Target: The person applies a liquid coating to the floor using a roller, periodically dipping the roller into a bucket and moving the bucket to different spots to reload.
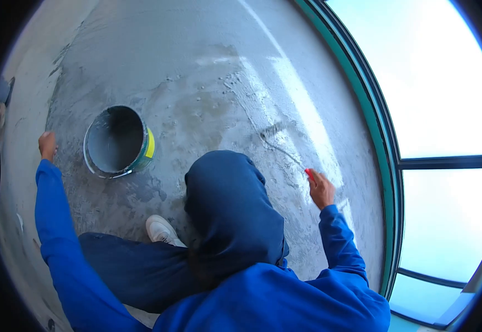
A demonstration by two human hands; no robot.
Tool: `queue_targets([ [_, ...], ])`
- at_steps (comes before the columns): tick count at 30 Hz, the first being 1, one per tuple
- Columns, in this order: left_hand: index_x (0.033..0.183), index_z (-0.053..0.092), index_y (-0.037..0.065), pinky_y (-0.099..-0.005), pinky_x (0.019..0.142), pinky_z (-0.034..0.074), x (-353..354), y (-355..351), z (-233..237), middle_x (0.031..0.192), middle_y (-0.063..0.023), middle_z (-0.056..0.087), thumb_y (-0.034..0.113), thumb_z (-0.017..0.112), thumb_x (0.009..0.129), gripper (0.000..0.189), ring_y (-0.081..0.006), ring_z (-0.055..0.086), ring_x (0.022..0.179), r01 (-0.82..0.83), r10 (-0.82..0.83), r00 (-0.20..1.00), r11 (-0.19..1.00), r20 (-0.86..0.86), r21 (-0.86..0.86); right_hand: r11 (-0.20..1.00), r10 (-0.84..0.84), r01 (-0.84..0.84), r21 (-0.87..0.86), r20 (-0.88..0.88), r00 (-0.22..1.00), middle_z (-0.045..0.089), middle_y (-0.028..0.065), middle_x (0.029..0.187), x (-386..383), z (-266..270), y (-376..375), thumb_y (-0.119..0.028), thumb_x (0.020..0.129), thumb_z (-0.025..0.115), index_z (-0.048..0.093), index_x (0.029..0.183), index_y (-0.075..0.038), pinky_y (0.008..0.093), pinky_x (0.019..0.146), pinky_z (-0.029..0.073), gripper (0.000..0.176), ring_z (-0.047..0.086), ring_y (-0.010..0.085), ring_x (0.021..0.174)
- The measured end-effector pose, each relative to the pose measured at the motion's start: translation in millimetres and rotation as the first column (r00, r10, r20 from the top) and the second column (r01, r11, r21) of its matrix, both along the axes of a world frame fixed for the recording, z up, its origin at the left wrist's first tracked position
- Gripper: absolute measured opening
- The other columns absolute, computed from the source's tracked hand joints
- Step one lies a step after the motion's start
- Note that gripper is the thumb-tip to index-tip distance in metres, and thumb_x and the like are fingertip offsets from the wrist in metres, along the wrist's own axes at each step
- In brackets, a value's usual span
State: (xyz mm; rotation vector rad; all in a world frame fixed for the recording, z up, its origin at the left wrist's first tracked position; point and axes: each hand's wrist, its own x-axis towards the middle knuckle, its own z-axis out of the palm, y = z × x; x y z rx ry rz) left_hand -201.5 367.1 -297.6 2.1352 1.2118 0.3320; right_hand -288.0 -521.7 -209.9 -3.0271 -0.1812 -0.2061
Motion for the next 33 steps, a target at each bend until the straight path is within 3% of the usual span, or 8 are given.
queue_targets([
  [4,0.098,0.068,0.006,-0.0376,0.062,0.05,5.6,32.3,-36.6,0.081,-0.0115,0.067,0.029,0.059,0.08,0.031,-0.0242,0.064,0.072,-0.016,0.005,0.995,0.994,0.104,0.111,0.97,0.232,-0.232,0.068,0.004,0.973,0.064,0.0107,0.091,83.4,83.9,74.4,-0.013,0.08,0.065,0.064,0.109,-0.013,0.0364,0.068,0.05,0.028,0.062,0.0315,0.08],
  [6,0.097,0.068,0.004,-0.0401,0.073,0.051,-1.2,-10.3,7.3,0.091,-0.0138,0.068,0.03,0.061,0.079,0.032,-0.0276,0.065,0.087,-0.048,0.052,0.985,0.998,0.165,-0.028,0.92,0.384,-0.384,0.082,0.014,0.923,0.065,0.0109,0.091,114.9,134.2,134.5,-0.008,0.078,0.068,0.065,0.107,-0.011,0.0345,0.068,0.051,0.03,0.064,0.0298,0.079],
  [11,0.097,0.068,0.001,-0.0414,0.084,0.049,-2.3,-36.4,43.9,0.098,-0.019,0.066,0.026,0.055,0.081,0.033,-0.034,0.063,0.094,-0.019,0.014,0.999,0.995,0.047,0.096,0.623,0.782,-0.78,-0.058,0.044,0.622,0.069,0.0113,0.082,155.4,207.5,260.7,-0.007,0.077,0.071,0.068,0.105,-0.008,0.0308,0.057,0.053,0.028,0.066,0.0234,0.064],
  [13,0.097,0.067,0.001,-0.0363,0.065,0.052,-4.8,-41.9,52.0,0.082,-0.0124,0.068,0.026,0.056,0.081,0.032,-0.0247,0.066,0.071,-0.07,0.054,0.991,0.987,0.119,0.141,0.471,0.881,-0.879,-0.077,-0.013,0.473,0.069,0.0114,0.082,164.8,208.8,302.0,-0.007,0.077,0.07,0.068,0.104,-0.008,0.0312,0.055,0.052,0.027,0.065,0.0234,0.063],
  [17,0.113,0.063,0.004,-0.0394,0.096,0.043,-16.0,-58.2,90.7,0.117,-0.0198,0.059,0.025,0.051,0.081,0.04,-0.0339,0.056,0.109,-0.066,0.066,0.997,0.998,0.037,0.016,0.287,0.931,-0.944,-0.161,-0.183,0.315,0.069,0.0106,0.08,169.1,192.2,381.5,-0.011,0.081,0.066,0.068,0.101,-0.01,0.0332,0.055,0.049,0.021,0.064,0.0246,0.064],
  [23,0.114,0.062,0.005,-0.0395,0.097,0.043,-27.5,-52.6,98.8,0.119,-0.0201,0.058,0.026,0.051,0.079,0.042,-0.0341,0.055,0.111,-0.067,0.068,0.997,0.998,0.039,-0.01,0.118,0.891,-0.904,-0.412,-0.357,0.279,0.065,0.0095,0.068,141.3,124.1,474.9,-0.008,0.066,0.067,0.065,0.067,-0.011,0.0379,0.056,0.051,0.004,0.066,0.0285,0.068],
  [26,0.097,0.066,0.003,-0.0345,0.066,0.052,-26.6,-44.5,82.2,0.079,-0.0124,0.068,0.027,0.051,0.078,0.033,-0.0244,0.065,0.069,-0.155,0.142,0.985,0.978,0.101,0.137,0.08,0.919,-0.915,-0.397,-0.327,0.222,0.065,0.0088,0.069,137.2,103.1,483.8,-0.01,0.067,0.068,0.064,0.066,-0.012,0.0378,0.056,0.051,0.004,0.066,0.0279,0.068],
  [33,0.098,0.066,0.004,-0.0346,0.059,0.051,-28.7,-40.8,78.5,0.074,-0.0105,0.066,0.028,0.052,0.077,0.034,-0.0223,0.064,0.062,-0.158,0.15,0.985,0.984,0.091,0.088,0.24,0.93,-0.919,-0.312,-0.198,0.31,0.063,0.0078,0.068,153.4,113.9,421.6,-0.01,0.074,0.066,0.066,0.083,-0.014,0.038,0.051,0.047,0.011,0.063,0.0257,0.063],
])
